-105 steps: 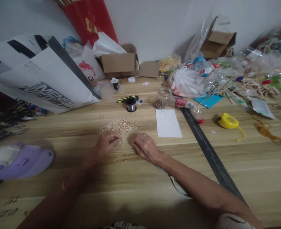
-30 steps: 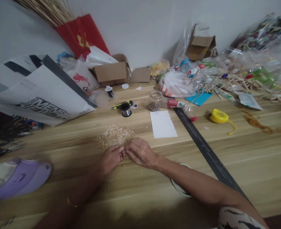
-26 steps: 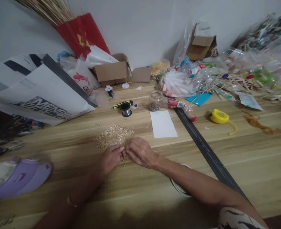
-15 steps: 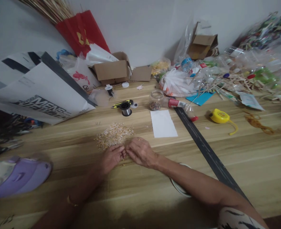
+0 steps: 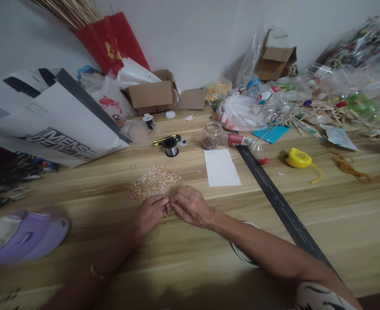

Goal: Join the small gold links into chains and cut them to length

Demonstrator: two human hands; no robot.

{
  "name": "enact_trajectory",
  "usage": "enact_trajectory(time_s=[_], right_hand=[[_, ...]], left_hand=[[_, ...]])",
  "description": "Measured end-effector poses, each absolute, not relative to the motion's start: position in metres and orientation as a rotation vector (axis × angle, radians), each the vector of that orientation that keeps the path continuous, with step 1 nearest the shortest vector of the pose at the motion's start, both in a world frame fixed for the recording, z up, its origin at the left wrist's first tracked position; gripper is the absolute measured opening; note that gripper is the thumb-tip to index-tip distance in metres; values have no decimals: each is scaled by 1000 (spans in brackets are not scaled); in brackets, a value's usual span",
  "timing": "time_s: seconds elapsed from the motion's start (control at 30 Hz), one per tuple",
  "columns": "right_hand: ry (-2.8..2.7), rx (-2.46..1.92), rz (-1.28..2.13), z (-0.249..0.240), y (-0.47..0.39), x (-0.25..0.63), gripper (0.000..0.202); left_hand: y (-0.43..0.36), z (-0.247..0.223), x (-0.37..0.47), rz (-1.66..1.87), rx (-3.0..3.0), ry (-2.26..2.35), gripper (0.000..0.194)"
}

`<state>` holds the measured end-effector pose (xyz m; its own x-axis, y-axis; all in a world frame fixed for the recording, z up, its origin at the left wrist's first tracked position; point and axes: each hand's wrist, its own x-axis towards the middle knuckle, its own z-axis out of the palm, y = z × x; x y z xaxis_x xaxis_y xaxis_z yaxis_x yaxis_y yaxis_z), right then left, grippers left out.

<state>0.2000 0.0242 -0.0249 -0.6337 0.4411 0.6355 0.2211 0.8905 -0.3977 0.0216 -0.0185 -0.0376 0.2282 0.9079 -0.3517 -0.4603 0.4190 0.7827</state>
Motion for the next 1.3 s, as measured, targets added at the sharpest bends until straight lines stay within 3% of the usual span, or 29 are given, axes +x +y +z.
enact_trajectory(time_s=[1.3], right_hand=[[-2283, -478, 376, -24, 23, 199, 9]], left_hand=[[-20, -32, 24, 1040, 613, 941, 27]])
